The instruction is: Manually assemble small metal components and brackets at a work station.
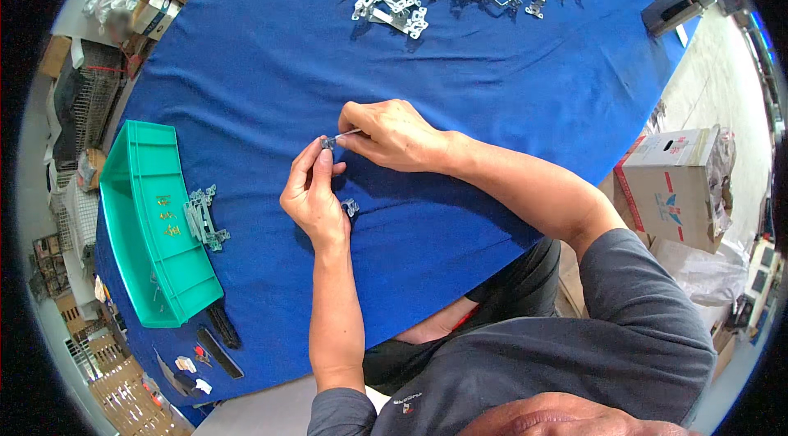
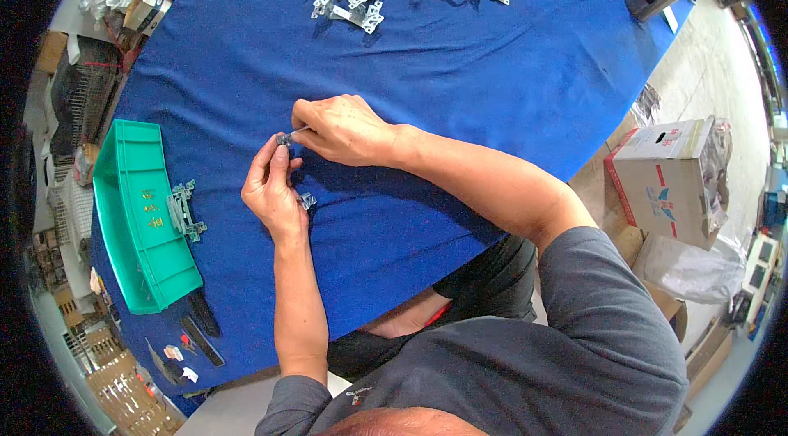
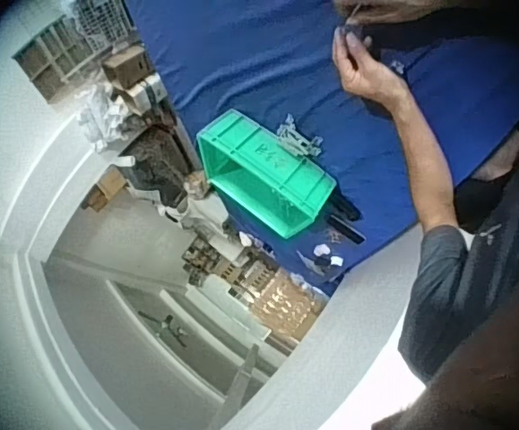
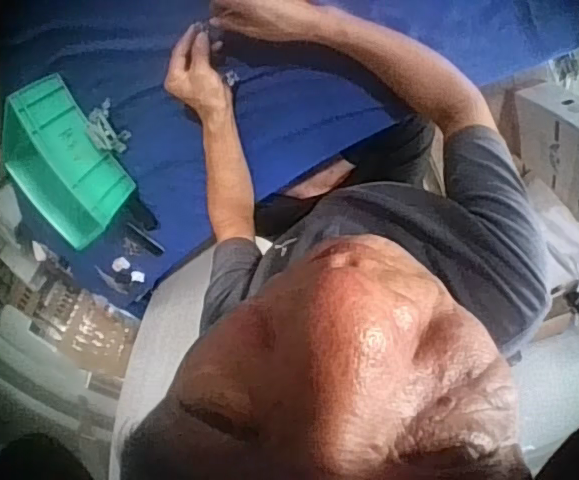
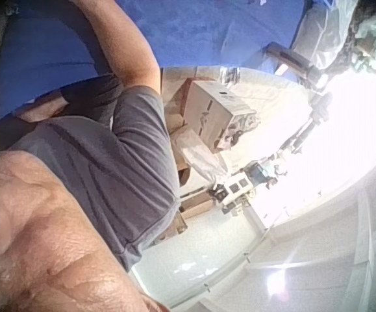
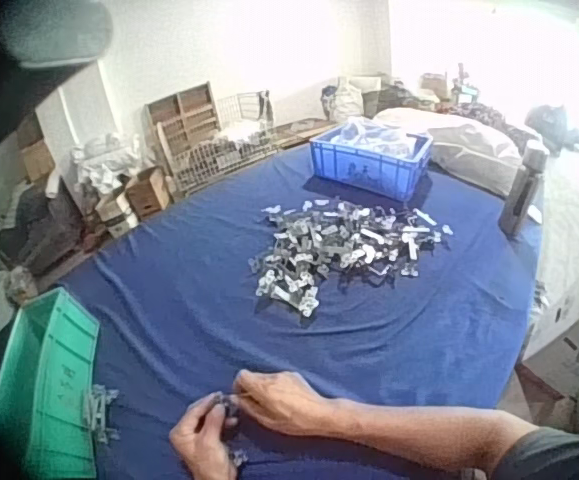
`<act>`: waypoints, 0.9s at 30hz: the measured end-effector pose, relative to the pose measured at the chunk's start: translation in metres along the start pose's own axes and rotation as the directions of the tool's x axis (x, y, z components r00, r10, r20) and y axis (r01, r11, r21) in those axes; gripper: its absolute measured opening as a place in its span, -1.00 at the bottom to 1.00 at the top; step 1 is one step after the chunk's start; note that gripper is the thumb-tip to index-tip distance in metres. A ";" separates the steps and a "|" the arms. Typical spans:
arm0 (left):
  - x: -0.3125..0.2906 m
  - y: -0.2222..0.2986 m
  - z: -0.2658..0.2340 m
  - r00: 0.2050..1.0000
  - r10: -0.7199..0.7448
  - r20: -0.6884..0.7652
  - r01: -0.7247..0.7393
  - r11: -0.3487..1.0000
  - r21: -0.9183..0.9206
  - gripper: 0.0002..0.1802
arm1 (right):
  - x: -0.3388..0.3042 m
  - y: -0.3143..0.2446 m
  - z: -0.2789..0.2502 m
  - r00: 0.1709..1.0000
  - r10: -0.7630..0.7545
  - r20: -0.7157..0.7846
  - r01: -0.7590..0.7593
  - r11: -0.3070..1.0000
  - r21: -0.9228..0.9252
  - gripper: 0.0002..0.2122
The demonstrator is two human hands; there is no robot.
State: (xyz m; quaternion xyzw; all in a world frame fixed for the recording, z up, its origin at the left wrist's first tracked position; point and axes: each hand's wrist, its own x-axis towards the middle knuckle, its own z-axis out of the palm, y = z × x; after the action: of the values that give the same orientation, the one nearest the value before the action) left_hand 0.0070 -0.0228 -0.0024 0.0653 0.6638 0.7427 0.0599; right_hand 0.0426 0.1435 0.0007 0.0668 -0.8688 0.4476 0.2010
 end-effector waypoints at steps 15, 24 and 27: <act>0.001 -0.001 -0.001 0.999 0.030 0.012 -0.030 0.999 0.020 -0.76 | 0.001 0.004 0.001 0.994 0.062 0.087 -0.050 0.990 -0.130 -0.75; 0.002 -0.001 -0.002 1.000 0.024 0.002 -0.024 1.000 0.015 -0.76 | 0.001 0.002 0.000 0.999 -0.011 0.048 0.018 0.991 -0.133 -0.78; 0.003 -0.001 -0.003 1.000 -0.003 -0.009 0.002 1.000 -0.019 -0.77 | -0.001 0.000 0.001 0.999 -0.035 -0.031 0.035 0.999 0.001 -0.77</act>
State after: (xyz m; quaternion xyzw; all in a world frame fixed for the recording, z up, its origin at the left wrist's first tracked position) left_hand 0.0040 -0.0250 -0.0038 0.0606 0.6570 0.7492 0.0585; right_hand 0.0429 0.1426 0.0004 0.0753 -0.8640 0.4455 0.2223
